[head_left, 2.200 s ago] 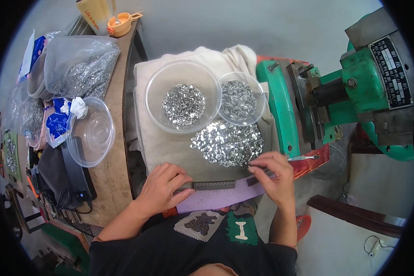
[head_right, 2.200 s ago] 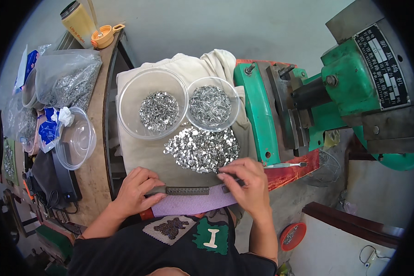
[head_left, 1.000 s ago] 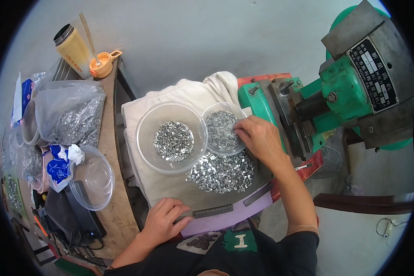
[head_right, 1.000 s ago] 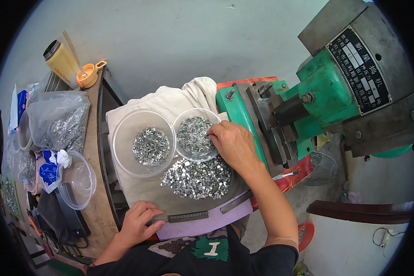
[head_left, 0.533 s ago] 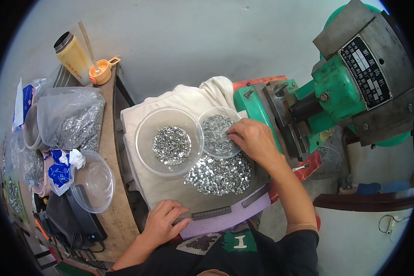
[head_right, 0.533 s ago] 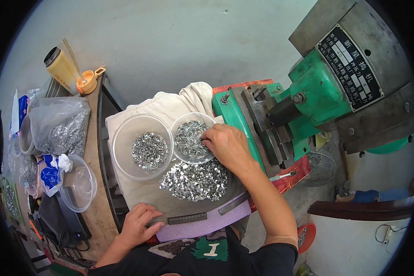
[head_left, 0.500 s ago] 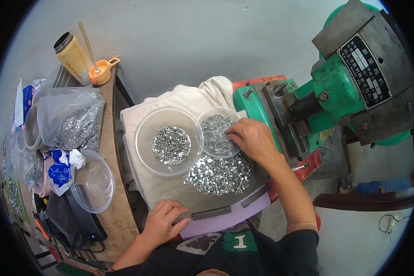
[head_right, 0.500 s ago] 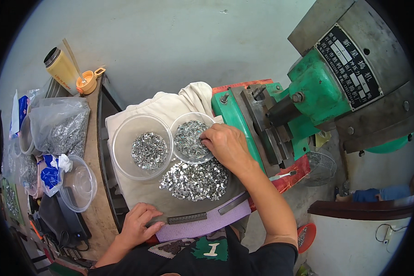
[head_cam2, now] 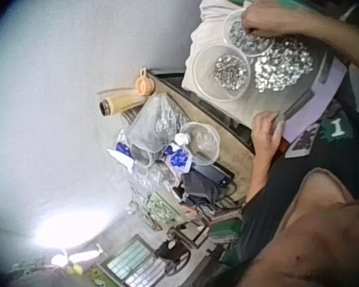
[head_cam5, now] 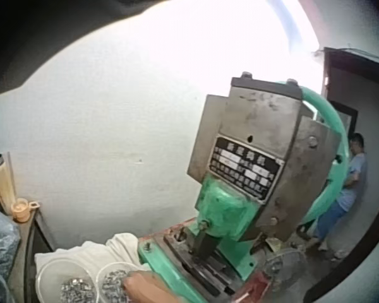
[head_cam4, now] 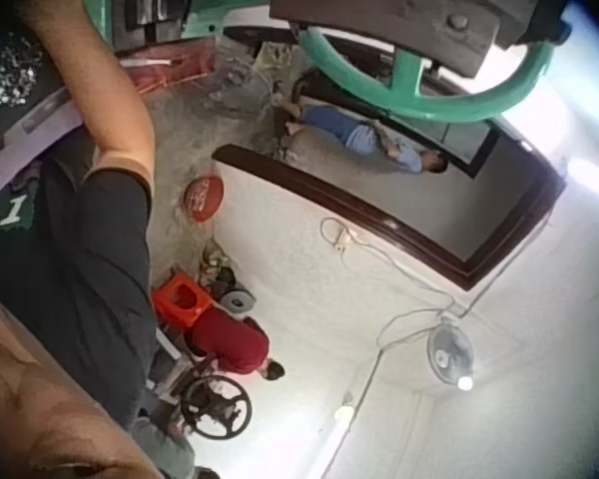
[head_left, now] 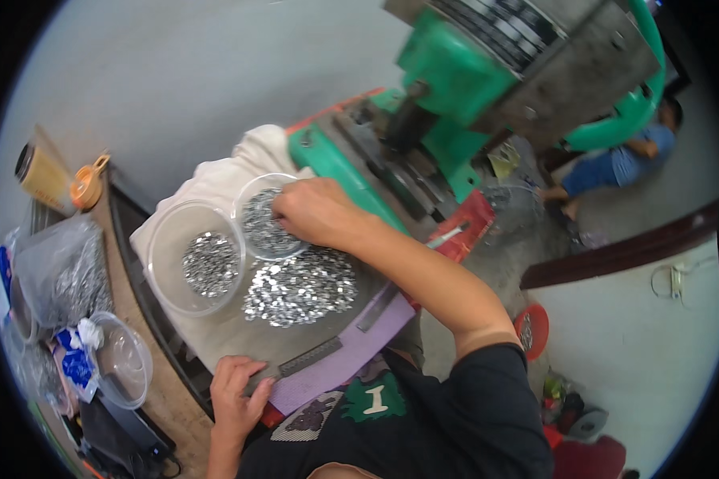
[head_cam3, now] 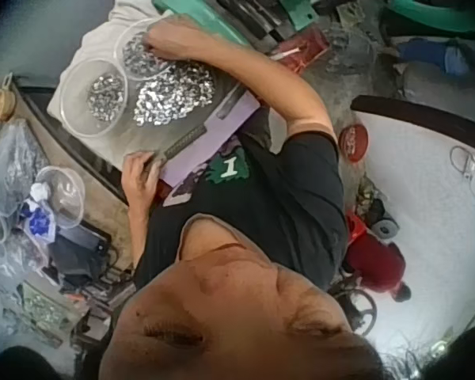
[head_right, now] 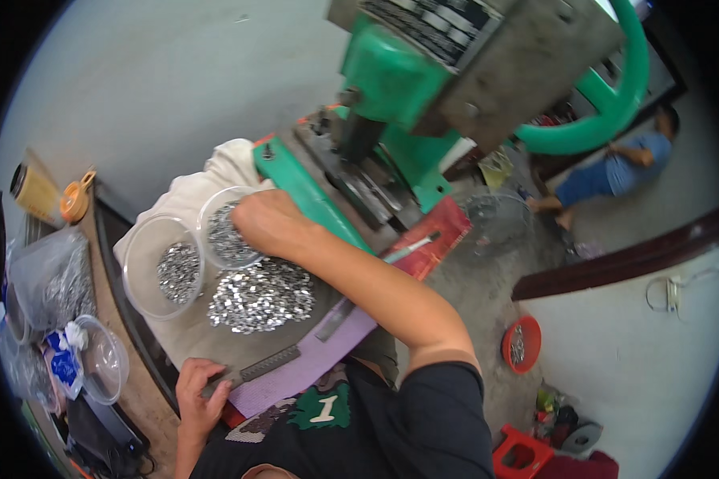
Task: Sorting and feeding small metal components into a press machine.
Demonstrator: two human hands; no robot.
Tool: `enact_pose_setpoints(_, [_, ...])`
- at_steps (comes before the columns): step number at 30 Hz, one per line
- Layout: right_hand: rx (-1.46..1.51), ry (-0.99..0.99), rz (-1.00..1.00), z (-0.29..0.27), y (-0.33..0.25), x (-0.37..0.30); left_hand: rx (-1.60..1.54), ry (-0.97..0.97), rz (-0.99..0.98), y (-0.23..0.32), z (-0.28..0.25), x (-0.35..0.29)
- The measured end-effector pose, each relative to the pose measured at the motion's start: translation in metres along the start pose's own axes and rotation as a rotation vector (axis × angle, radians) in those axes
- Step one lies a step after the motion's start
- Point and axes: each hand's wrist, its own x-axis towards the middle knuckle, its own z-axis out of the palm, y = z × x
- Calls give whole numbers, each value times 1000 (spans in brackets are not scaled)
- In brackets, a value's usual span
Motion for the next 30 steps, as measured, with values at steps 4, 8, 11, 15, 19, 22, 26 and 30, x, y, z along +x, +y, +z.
enact_pose_setpoints(4, [-21,51,-27,4,1,6,7,33,-24,5,0,1])
enact_pose_setpoints(8, [-35,89,-59,2,-3,11,52,68,-14,14,-5,1])
enact_pose_setpoints(11, [-16,-27,-71,-7,-2,14,82,54,71,27,-12,3])
enact_pose_setpoints(15, [70,-63,-29,-10,6,7,123,41,154,38,-22,14])
enact_pose_setpoints(19, [335,19,13,-18,7,-5,165,117,179,49,-32,26])
enact_pose_setpoints(22, [480,27,99,-21,10,-10,165,172,215,55,-36,48])
enact_pose_setpoints(26, [812,26,222,-11,17,-12,105,263,173,57,-30,92])
enact_pose_setpoints(30, [1194,36,362,-16,12,-19,88,309,155,47,-12,143])
